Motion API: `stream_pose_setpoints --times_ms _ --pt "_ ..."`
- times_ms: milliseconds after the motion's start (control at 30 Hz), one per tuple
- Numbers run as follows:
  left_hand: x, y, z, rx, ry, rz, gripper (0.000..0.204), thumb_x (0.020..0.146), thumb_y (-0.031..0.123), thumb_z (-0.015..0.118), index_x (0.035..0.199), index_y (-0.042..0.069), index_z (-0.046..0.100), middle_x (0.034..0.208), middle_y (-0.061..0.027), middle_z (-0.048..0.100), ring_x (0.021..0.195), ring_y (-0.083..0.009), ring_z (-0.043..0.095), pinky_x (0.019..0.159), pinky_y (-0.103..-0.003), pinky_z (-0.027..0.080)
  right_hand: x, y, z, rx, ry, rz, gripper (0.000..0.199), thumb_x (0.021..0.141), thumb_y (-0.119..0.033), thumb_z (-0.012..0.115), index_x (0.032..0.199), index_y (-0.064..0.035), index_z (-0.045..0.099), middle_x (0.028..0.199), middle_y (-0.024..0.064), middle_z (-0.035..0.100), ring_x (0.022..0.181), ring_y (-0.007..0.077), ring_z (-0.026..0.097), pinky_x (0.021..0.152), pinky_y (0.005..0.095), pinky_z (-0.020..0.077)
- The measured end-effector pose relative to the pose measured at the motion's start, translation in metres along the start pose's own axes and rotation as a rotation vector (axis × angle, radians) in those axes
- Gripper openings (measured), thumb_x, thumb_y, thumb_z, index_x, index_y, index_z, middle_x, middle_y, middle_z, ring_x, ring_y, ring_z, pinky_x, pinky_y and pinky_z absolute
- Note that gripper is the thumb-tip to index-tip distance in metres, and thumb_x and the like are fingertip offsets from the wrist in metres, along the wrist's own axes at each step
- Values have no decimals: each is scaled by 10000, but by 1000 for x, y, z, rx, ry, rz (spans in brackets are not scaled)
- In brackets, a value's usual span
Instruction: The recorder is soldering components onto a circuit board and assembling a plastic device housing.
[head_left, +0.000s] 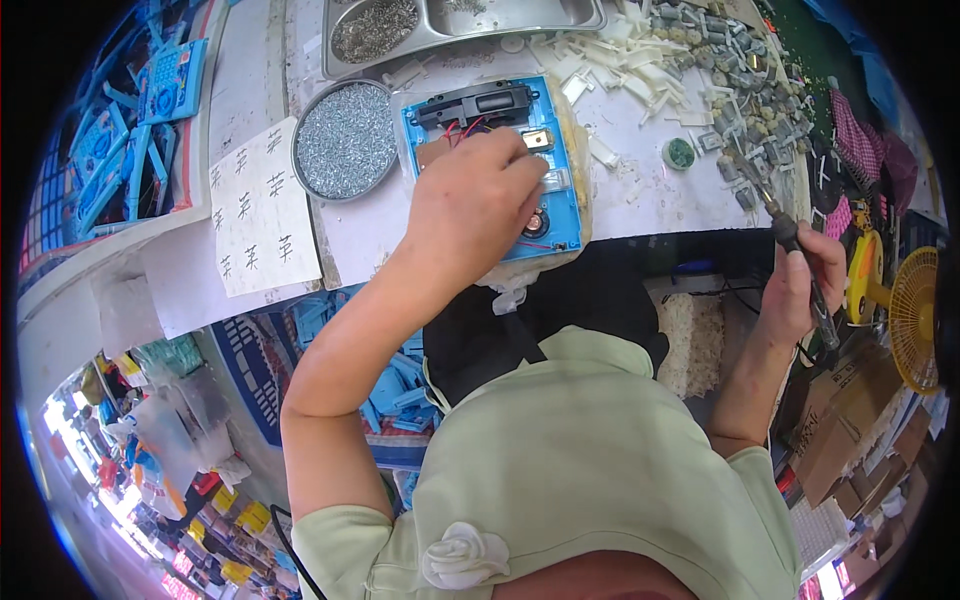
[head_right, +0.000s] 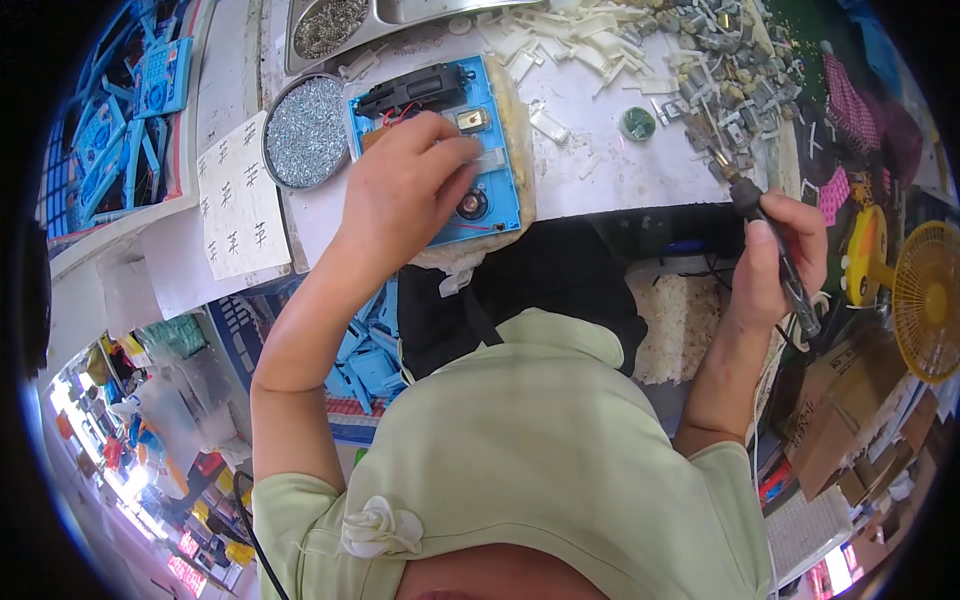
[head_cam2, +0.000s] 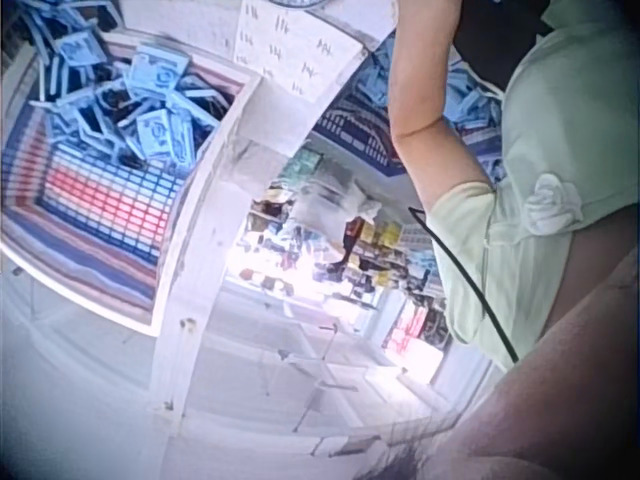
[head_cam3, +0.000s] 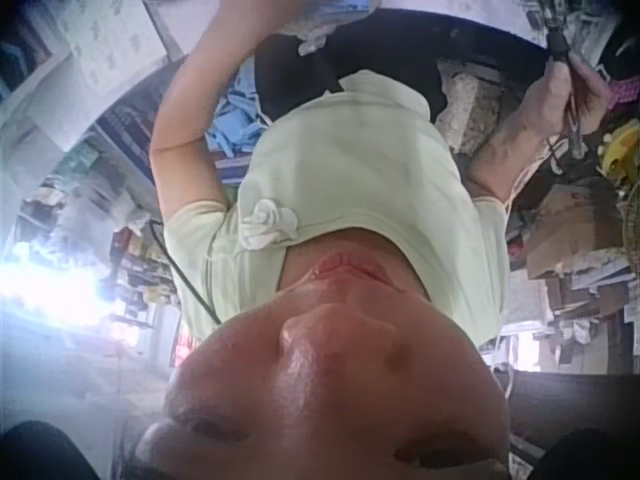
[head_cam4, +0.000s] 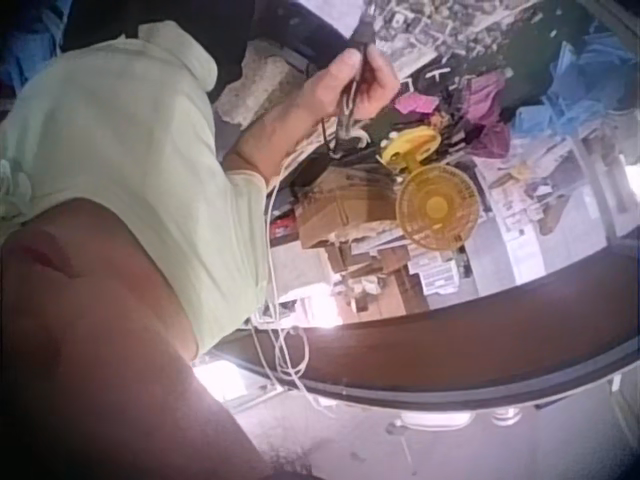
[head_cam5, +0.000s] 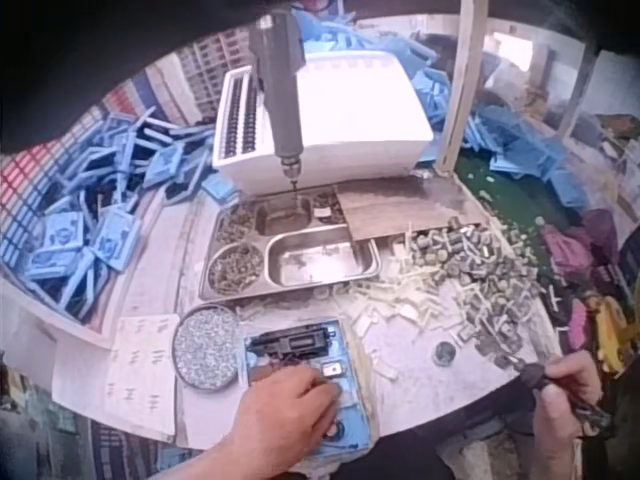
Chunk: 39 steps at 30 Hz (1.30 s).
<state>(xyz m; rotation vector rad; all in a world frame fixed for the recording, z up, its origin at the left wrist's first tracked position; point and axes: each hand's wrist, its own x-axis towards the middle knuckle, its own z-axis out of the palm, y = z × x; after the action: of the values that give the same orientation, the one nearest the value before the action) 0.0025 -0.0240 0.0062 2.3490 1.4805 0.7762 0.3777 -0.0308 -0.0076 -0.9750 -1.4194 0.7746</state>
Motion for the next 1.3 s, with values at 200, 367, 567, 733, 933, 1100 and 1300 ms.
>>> stream_pose_setpoints --times_ms 200,367,567,733,933,1100,1300 --pt "-2 -21 8 -284 0 -83 183 819 9 746 997 39 717 922 -89 710 813 -233 695 719 -316 548 7 -20 57 -14 7 210 331 862 -32 698 1181 30 634 1078 96 661 972 167 631 890 307 496" --pt "-3 -19 2 -602 -67 -471 115 875 31 748 982 4 717 872 -42 732 777 -85 671 704 -245 536 35 -13 149 -97 -439 -20 495 816 53 718 1293 -42 624 1066 109 666 940 198 663 857 311 515" --pt "0 -18 -2 -569 -106 -514 102 885 38 749 973 -6 721 861 -23 721 760 -56 638 696 -225 529 41 7 203 -8 -445 -49 575 762 117 703 1288 -103 633 972 83 638 865 221 656 772 313 523" --pt "-3 -25 10 -605 63 -296 106 839 74 760 929 33 721 714 -72 663 612 -186 635 589 -325 494 36 3 200 -114 -429 -103 524 762 103 723 1246 -84 648 949 81 637 829 210 643 757 310 523" --pt "-10 -27 -1 -389 -61 -66 109 814 4 734 917 25 704 940 -87 653 853 -254 660 743 -325 527 36 -11 125 51 -229 101 210 888 -16 665 1096 4 686 1025 76 674 895 136 618 829 249 479" --pt "-12 -29 -2 -358 -117 -19 136 784 -11 733 897 39 678 986 -81 633 877 -284 655 750 -344 531 43 -21 99 217 -473 294 211 832 -126 702 954 32 635 907 71 622 791 113 574 723 242 444" --pt "-14 -32 -1 -322 -119 37 171 761 -22 730 899 49 658 975 -83 629 881 -294 656 742 -360 532 44 -7 117 163 -689 111 187 800 -112 705 915 24 649 731 45 607 554 82 468 520 237 343"
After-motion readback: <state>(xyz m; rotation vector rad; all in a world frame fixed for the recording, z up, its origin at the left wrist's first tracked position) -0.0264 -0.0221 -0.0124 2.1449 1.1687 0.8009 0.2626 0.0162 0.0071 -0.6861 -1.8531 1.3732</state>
